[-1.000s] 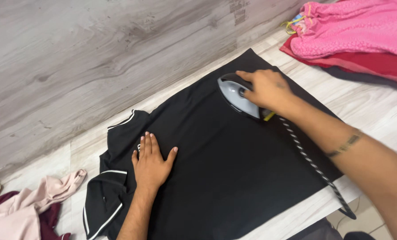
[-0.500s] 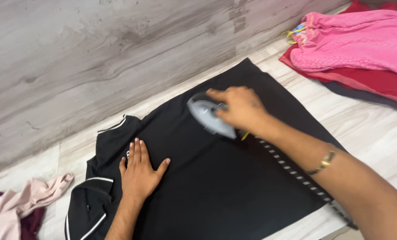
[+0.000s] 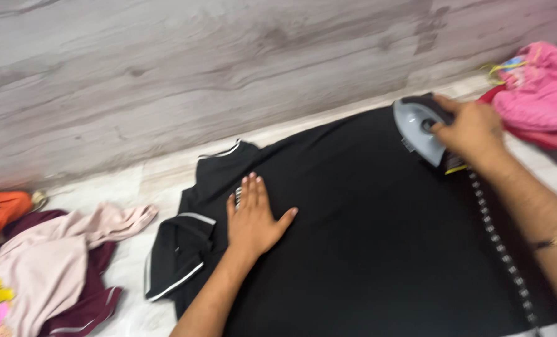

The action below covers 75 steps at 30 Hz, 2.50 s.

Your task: The person irons a black t-shirt on a table, smoothing the fabric and moving the iron across the surface. They then flip the shirt to iron the other side and proceed to iron a pink t-shirt with a graphic print.

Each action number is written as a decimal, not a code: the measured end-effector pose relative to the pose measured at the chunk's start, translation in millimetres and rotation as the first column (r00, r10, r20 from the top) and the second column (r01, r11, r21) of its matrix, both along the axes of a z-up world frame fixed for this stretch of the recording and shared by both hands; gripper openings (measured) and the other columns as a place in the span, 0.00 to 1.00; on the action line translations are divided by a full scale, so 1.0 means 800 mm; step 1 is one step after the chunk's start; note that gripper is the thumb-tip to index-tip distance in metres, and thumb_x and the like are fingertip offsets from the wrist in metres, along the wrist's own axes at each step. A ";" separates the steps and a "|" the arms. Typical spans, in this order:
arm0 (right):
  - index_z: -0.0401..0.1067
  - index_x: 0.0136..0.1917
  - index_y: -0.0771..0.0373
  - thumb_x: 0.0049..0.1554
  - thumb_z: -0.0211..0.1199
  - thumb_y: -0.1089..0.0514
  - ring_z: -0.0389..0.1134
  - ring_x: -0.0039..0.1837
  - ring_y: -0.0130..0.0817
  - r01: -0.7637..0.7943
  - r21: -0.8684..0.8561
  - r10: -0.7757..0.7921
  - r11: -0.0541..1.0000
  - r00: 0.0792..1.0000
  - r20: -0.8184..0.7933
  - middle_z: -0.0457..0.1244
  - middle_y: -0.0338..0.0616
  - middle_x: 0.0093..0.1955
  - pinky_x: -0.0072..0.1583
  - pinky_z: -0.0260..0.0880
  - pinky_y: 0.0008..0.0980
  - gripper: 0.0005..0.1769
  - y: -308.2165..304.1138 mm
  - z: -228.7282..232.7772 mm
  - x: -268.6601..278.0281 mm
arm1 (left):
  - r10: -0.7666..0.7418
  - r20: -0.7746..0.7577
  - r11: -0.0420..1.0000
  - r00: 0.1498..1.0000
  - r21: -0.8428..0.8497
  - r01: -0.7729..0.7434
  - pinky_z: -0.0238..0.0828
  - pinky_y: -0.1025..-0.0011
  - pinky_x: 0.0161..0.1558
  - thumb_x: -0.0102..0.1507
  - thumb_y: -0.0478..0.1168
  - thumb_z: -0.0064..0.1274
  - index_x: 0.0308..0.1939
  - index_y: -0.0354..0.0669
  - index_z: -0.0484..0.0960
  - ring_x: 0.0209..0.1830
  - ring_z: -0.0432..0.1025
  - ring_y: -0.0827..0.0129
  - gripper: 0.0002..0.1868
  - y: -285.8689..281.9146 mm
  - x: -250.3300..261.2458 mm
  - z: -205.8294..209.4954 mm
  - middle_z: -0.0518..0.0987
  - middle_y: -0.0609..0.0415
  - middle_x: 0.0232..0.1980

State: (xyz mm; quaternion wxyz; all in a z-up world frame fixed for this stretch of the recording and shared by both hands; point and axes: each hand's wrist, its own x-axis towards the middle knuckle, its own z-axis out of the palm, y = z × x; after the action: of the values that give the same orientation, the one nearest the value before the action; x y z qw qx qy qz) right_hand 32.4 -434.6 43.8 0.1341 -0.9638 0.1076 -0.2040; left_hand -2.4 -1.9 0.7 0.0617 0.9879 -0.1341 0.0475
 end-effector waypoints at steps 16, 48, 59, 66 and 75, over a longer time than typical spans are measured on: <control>0.73 0.69 0.43 0.47 0.67 0.57 0.70 0.38 0.39 -0.711 0.188 0.731 0.678 0.679 -0.067 0.66 0.45 0.37 0.44 0.71 0.38 0.35 0.331 0.051 -0.028 | -0.031 0.254 0.975 0.967 -0.206 0.085 0.55 0.49 0.68 0.66 0.48 0.50 0.66 0.48 0.77 0.72 0.66 0.64 0.24 0.186 0.052 -0.019 0.76 0.55 0.69; 0.73 0.68 0.40 0.44 0.70 0.55 0.67 0.36 0.34 -0.799 0.245 0.835 0.549 0.516 -0.190 0.66 0.39 0.35 0.42 0.68 0.37 0.36 0.327 0.047 -0.025 | 0.330 0.135 0.943 0.934 -0.009 -0.331 0.40 0.42 0.73 0.65 0.63 0.42 0.72 0.24 0.59 0.80 0.46 0.47 0.47 0.149 -0.042 -0.029 0.55 0.33 0.78; 0.74 0.67 0.40 0.44 0.69 0.58 0.73 0.42 0.32 -0.891 0.253 0.924 0.378 0.346 -0.160 0.71 0.36 0.42 0.46 0.71 0.33 0.36 0.371 0.053 0.010 | 0.242 0.160 0.970 0.957 -0.005 -0.244 0.48 0.31 0.66 0.64 0.60 0.45 0.71 0.28 0.63 0.75 0.52 0.36 0.42 0.127 -0.120 0.004 0.60 0.30 0.74; 0.73 0.69 0.37 0.45 0.70 0.56 0.72 0.44 0.36 -0.859 0.171 0.866 0.482 0.439 -0.239 0.71 0.39 0.45 0.49 0.71 0.36 0.38 0.433 0.049 0.061 | 0.306 0.074 0.948 0.949 0.070 -0.311 0.63 0.37 0.59 0.66 0.59 0.44 0.66 0.23 0.67 0.70 0.57 0.29 0.40 0.113 -0.122 -0.006 0.63 0.24 0.70; 0.74 0.68 0.39 0.43 0.72 0.57 0.71 0.46 0.36 -0.927 0.135 0.936 0.351 0.345 -0.066 0.70 0.41 0.48 0.51 0.72 0.38 0.38 0.489 0.032 0.104 | 0.282 0.139 0.942 0.949 0.150 -0.301 0.76 0.44 0.47 0.66 0.59 0.45 0.59 0.21 0.73 0.61 0.68 0.28 0.38 0.113 -0.127 -0.005 0.69 0.19 0.62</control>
State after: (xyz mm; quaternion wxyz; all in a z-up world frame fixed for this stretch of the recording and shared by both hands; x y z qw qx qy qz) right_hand 115.6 -43.5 69.7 0.2541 -0.8591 -0.4436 -0.0237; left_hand -103.9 88.5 -3.0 -0.0382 0.9941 0.0069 0.1015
